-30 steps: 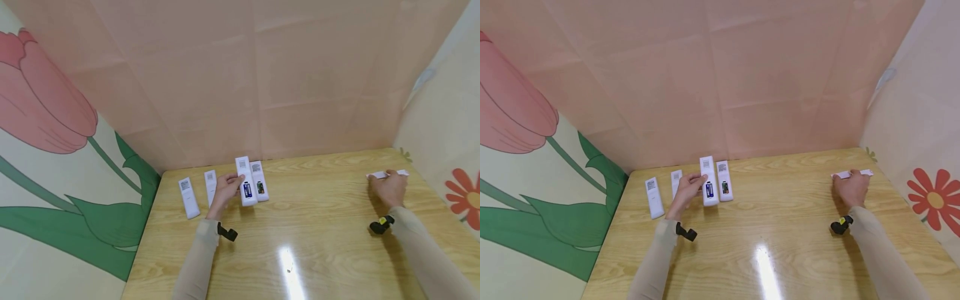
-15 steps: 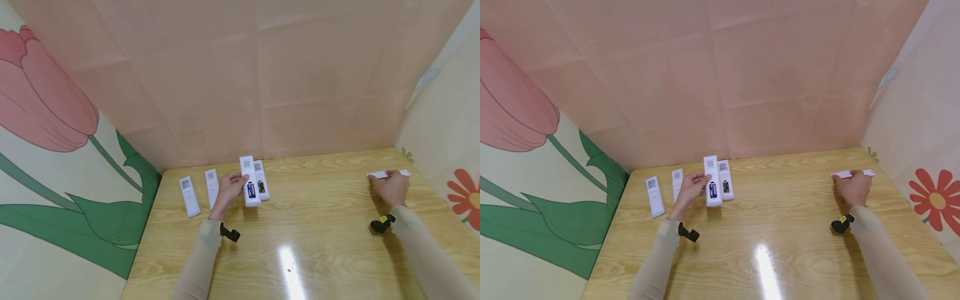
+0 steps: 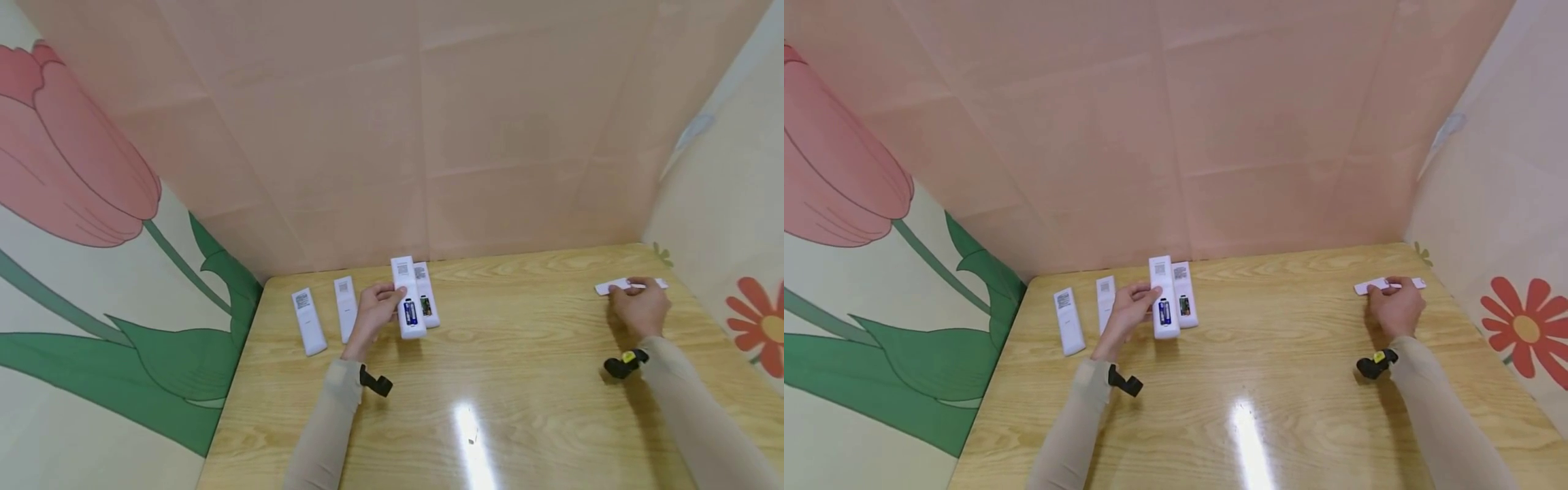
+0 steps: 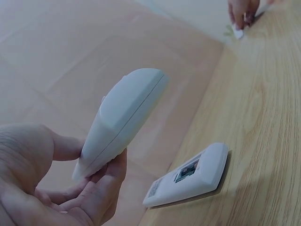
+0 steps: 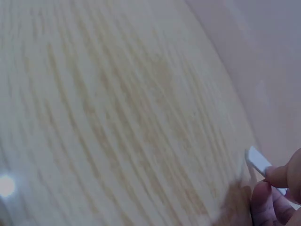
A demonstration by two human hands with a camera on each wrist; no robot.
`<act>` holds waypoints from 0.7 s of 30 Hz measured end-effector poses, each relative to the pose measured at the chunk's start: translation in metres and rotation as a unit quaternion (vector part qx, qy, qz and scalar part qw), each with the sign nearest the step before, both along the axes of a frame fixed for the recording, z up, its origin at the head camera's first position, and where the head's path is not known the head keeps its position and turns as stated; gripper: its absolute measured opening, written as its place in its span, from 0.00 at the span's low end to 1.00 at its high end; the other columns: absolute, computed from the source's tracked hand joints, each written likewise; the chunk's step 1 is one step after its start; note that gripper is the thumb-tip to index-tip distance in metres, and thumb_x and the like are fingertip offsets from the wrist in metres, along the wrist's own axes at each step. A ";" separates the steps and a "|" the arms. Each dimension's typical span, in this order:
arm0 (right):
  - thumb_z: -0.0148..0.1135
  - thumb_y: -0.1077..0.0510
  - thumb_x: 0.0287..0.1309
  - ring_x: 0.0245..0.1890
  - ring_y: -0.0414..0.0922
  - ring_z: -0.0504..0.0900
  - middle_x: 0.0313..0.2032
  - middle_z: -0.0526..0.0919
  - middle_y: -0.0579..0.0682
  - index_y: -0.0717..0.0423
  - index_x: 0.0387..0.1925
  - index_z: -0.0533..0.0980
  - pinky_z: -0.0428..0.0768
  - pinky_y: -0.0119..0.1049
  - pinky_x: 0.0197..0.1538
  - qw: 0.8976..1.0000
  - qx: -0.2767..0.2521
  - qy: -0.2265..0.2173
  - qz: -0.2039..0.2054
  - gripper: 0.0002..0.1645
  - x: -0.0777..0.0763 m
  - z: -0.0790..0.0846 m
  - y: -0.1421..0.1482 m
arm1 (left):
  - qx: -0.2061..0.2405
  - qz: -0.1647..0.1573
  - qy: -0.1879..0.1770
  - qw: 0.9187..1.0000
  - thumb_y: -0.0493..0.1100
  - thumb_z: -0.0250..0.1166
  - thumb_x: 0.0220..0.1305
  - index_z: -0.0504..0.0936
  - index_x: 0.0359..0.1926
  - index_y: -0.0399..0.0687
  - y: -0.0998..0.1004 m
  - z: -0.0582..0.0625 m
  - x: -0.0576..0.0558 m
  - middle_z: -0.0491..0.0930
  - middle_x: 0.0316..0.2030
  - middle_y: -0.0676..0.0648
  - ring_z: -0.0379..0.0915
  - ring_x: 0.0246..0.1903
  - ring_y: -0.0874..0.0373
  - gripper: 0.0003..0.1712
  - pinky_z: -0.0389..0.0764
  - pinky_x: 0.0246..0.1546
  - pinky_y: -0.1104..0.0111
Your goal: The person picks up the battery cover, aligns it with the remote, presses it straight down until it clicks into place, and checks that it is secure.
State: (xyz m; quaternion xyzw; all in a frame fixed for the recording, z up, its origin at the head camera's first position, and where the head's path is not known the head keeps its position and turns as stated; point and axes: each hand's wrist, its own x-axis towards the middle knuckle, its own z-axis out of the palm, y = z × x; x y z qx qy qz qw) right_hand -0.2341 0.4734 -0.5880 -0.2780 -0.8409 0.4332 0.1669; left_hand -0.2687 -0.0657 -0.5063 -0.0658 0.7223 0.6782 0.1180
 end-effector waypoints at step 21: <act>0.64 0.70 0.71 0.28 0.37 0.90 0.31 0.90 0.41 0.57 0.50 0.83 0.89 0.28 0.37 0.926 -0.320 0.126 0.154 0.11 0.010 0.049 -0.047 | 0.034 -0.011 0.007 0.999 0.47 0.72 0.73 0.81 0.62 0.36 0.012 0.004 0.007 0.87 0.53 0.37 0.87 0.40 0.54 0.25 0.91 0.39 0.63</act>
